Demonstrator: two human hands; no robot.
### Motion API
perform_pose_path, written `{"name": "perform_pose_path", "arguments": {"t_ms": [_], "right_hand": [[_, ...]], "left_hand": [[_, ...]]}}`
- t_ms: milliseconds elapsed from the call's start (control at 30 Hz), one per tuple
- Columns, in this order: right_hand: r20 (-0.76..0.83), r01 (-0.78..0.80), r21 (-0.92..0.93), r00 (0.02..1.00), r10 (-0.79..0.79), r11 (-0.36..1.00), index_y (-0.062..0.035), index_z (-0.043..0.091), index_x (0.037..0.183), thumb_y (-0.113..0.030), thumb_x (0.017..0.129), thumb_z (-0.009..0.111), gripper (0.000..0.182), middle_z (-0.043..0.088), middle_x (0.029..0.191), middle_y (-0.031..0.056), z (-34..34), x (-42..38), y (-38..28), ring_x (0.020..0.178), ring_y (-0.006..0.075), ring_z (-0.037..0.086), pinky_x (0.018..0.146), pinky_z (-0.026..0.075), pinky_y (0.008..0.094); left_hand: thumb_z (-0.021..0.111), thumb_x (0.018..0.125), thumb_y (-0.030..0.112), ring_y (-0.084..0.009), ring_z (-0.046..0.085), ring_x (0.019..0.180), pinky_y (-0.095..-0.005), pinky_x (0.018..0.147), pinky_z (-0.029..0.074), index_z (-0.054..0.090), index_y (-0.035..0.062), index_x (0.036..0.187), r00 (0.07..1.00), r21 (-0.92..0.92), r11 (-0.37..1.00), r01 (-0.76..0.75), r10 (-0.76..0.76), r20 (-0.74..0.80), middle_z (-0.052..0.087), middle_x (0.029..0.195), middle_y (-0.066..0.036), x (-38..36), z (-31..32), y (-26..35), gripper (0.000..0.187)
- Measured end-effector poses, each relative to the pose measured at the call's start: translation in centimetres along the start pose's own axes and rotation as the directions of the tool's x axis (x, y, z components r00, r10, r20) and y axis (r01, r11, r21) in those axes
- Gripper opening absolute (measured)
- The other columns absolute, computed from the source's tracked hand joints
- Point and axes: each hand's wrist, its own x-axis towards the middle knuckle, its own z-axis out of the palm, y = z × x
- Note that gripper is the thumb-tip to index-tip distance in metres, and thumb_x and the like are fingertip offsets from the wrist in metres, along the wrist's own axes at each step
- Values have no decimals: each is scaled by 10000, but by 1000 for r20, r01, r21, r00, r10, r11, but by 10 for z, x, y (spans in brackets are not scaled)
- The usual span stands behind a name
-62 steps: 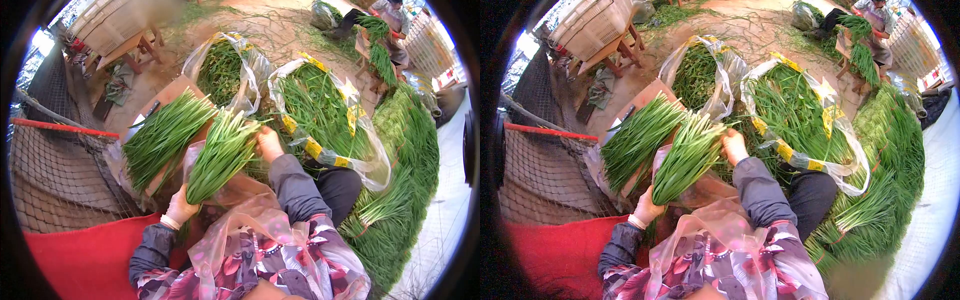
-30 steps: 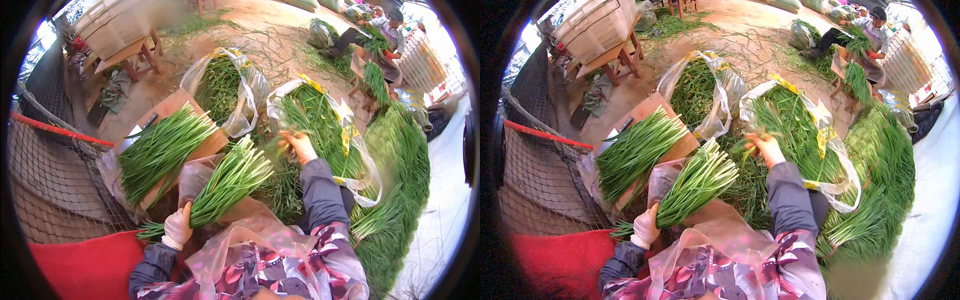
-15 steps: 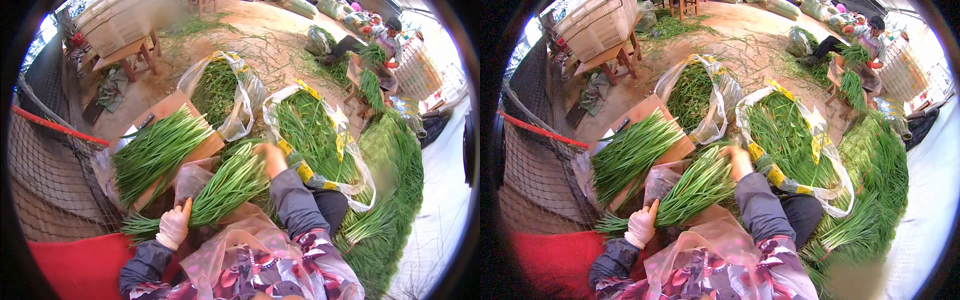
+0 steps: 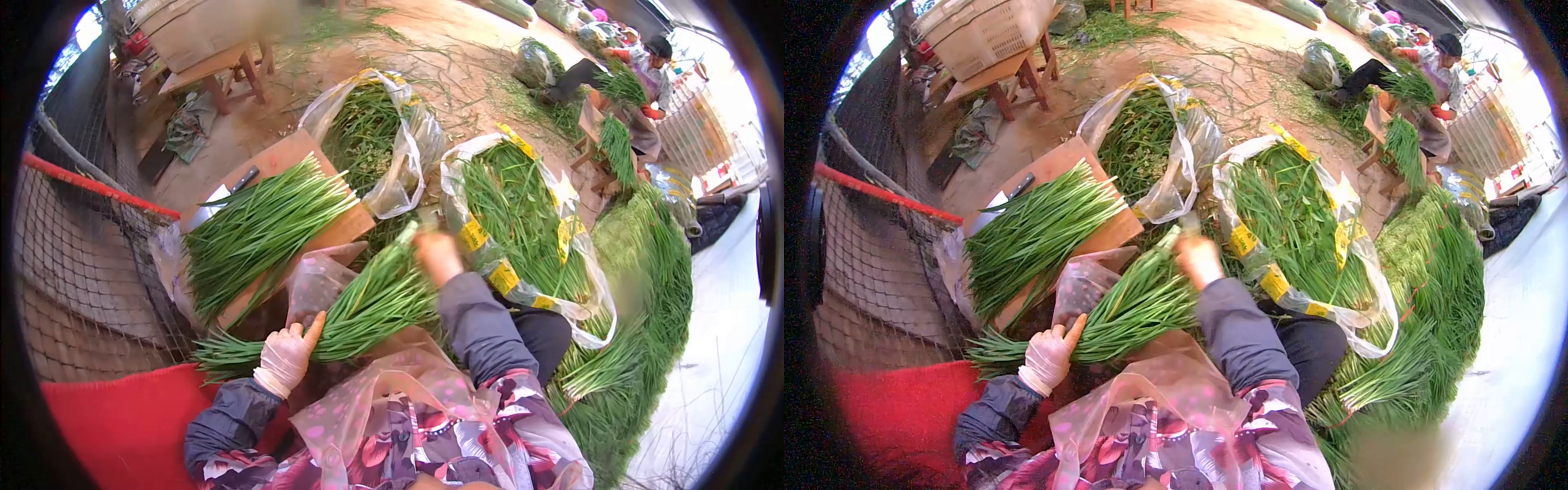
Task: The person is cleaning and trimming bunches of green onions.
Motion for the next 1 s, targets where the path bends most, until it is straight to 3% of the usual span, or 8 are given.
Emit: {"name": "perform_pose_path", "arguments": {"t_ms": [200, 400, 500, 567, 633, 700, 733, 1000], "right_hand": [[-135, 27, -442, 986, -96, 897, -136, 674, 1071, -459, 797, 675, 424, 591, 758, 34, -37, -32, -112, 705, 197, 558, 626, 463, 384], [660, 649, -740, 752, -2, -175, -70, 665, 1078, -179, 779, 699, 320, 678, 893, 132, 28, -29, -22, 825, 206, 641, 785, 485, 294], [279, 278, -736, 955, -98, 617, -60, 665, 1046, -152, 799, 675, 264, 677, 870, 142, 15, -21, -4, 831, 245, 648, 778, 491, 322], [170, 242, -908, 959, -226, 342, -8, 638, 924, -168, 846, 628, 178, 682, 820, 133, 11, -20, -19, 753, 217, 667, 685, 519, 350], [-104, 198, -705, 921, -375, 681, 19, 601, 938, -196, 869, 617, 227, 658, 762, 155, -62, 31, -21, 648, 216, 651, 569, 507, 352], [-174, 126, -769, 902, -396, 626, -5, 596, 976, -206, 873, 587, 225, 664, 777, 164, -57, 11, -59, 658, 257, 655, 584, 511, 394], [151, 85, -981, 900, -409, -175, -68, 596, 1006, -257, 864, 592, 237, 662, 789, 168, -81, 24, -48, 744, 336, 648, 656, 497, 448], [65, 113, -991, 884, -463, 78, -75, 617, 1092, -258, 830, 620, 319, 669, 877, 191, -65, 1, -108, 841, 351, 652, 766, 508, 424]], "left_hand": [[574, 693, 43, -256, 554, 586, -375, 527, 455, 424, 145, 1396, 1000, 19, 1000, 0, 0, 24, 513, 757, -90, 0, 3, -5, 726], [554, 721, 61, -230, 550, 584, -351, 522, 443, 422, 159, 1399, 998, 6, 998, -66, 66, 16, 509, 749, -79, 8, -1, -4, 698], [563, 707, 54, -236, 549, 583, -357, 524, 444, 422, 161, 1400, 998, 9, 998, -62, 61, 18, 507, 751, -86, 5, -4, -5, 714], [592, 658, 33, -256, 552, 600, -372, 536, 450, 420, 144, 1400, 998, -18, 999, -47, 48, 29, 500, 757, -93, 1, -4, -5, 770], [590, 681, 40, -256, 547, 586, -378, 537, 450, 394, 166, 1419, 999, -64, 998, 15, -11, 53, 514, 773, -92, -5, -3, -8, 774], [608, 655, 28, -266, 550, 594, -386, 543, 451, 393, 165, 1419, 999, -91, 995, 33, -30, 43, 514, 780, -99, -3, 0, -10, 806], [625, 629, 16, -276, 552, 603, -393, 549, 452, 392, 164, 1420, 998, -113, 993, 40, -36, 42, 514, 787, -105, -5, 1, -10, 837], [635, 621, 15, -282, 560, 615, -386, 556, 458, 430, 168, 1393, 993, -177, 978, 111, -102, 62, 514, 773, -88, -21, -7, -16, 814]]}}
